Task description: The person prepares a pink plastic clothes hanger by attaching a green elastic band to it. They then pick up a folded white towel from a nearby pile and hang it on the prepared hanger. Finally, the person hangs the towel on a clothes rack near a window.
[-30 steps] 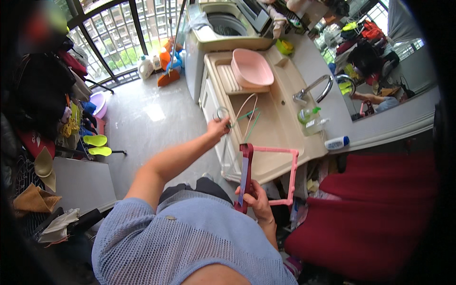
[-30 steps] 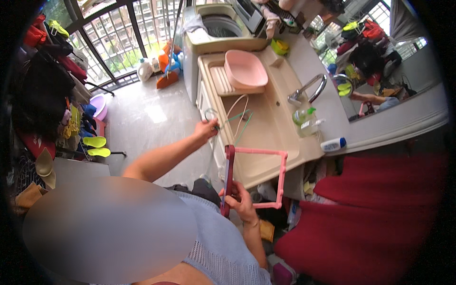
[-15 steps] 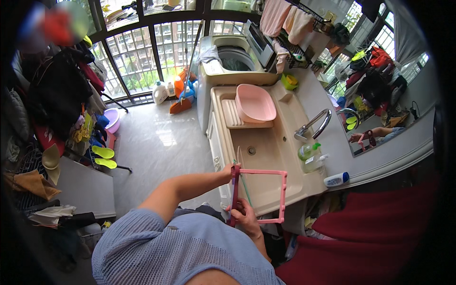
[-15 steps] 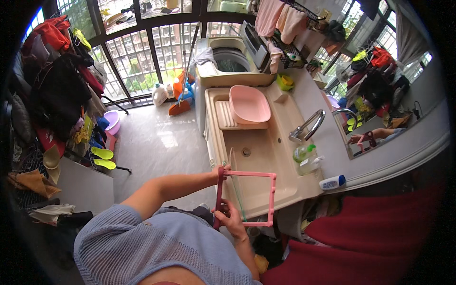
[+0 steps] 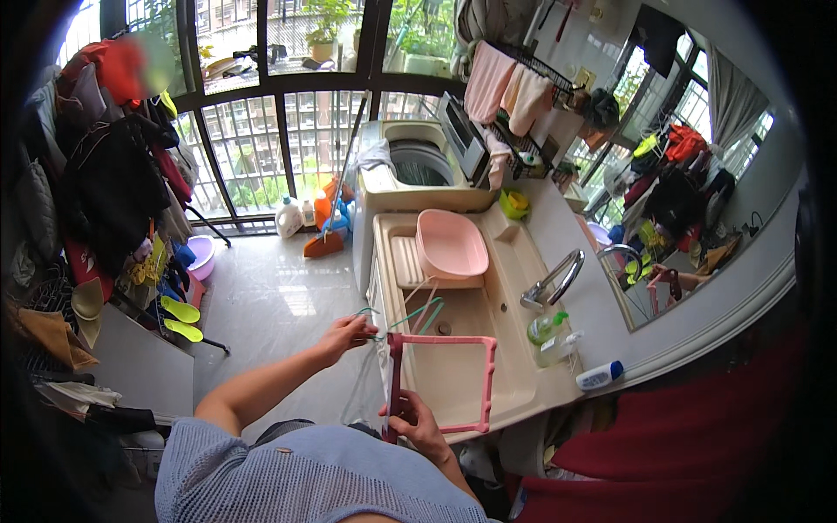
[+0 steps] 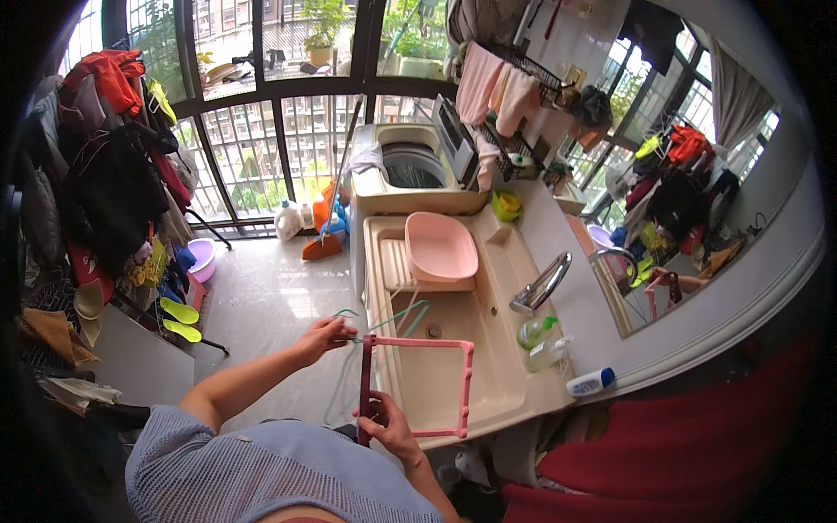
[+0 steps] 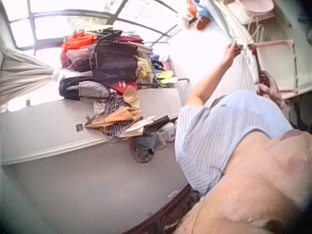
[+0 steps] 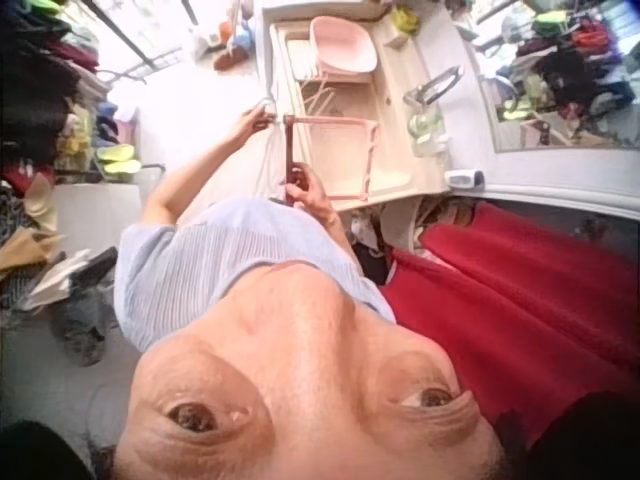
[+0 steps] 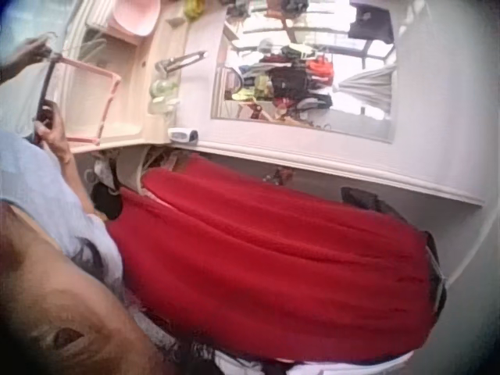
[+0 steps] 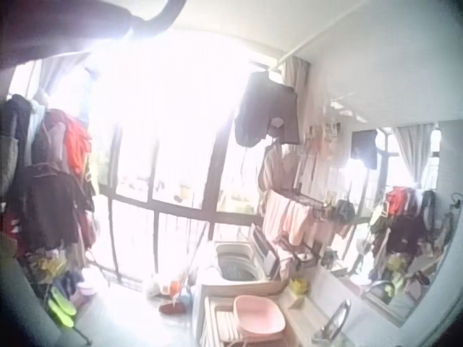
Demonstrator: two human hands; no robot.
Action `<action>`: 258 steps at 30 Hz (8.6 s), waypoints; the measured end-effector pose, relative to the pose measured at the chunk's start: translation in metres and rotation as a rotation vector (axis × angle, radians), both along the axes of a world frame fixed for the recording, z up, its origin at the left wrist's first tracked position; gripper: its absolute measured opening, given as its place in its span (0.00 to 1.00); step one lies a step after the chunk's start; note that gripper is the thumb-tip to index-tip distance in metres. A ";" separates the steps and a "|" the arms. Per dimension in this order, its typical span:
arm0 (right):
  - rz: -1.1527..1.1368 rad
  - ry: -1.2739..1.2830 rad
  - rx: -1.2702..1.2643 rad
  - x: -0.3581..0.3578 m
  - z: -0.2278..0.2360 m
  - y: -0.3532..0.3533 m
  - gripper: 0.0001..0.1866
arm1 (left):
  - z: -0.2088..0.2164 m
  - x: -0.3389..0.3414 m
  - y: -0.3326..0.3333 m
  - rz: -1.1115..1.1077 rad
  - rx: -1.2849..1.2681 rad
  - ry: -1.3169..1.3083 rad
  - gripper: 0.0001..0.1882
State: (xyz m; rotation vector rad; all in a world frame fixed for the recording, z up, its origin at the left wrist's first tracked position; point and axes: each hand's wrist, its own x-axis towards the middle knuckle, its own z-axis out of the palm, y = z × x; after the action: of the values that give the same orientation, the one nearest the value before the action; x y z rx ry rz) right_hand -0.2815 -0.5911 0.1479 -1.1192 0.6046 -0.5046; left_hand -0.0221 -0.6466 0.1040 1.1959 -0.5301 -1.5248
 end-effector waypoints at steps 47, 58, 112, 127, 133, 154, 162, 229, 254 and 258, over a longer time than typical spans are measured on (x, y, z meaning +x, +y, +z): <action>0.108 0.257 -0.100 0.304 0.029 -0.093 0.26 | 0.071 0.303 -0.015 0.255 -0.647 -0.773 0.12; -0.091 0.071 -0.165 0.312 0.019 -0.207 0.28 | 0.115 0.305 -0.169 0.051 -0.808 -1.035 0.10; -1.361 0.202 -0.455 0.436 0.048 -0.391 0.30 | 0.057 0.279 -0.489 -1.428 -0.581 0.180 0.29; -0.715 -0.062 -0.335 0.485 0.090 -0.537 0.22 | 0.092 0.382 -0.491 -0.270 -0.791 -0.311 0.22; -0.420 0.247 -0.454 0.465 0.131 -0.549 0.13 | 0.081 0.422 -0.565 -0.113 -0.812 -0.151 0.08; -0.605 0.455 -0.218 0.540 0.142 -0.711 0.34 | 0.059 0.517 -0.792 -0.262 -0.416 0.166 0.13; -0.697 0.343 0.167 0.539 0.113 -0.733 0.30 | 0.060 0.510 -0.848 -0.437 -0.405 0.143 0.15; 0.137 2.321 -2.238 0.466 0.266 -1.046 0.25 | 0.117 0.468 -0.882 0.109 -0.192 1.142 0.34; -0.056 1.803 -2.334 0.424 0.270 -0.945 0.14 | 0.122 0.458 -0.944 -0.132 -0.531 0.751 0.39; -0.092 1.896 -2.321 0.438 0.266 -0.954 0.13 | 0.117 0.454 -0.976 -0.182 -0.557 0.776 0.38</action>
State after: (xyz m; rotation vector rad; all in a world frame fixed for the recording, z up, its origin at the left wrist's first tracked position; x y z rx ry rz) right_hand 0.1561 -1.5448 0.4139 -3.8708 1.7238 0.3507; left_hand 0.4320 -1.6226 0.2210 0.0959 -0.4852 -1.6930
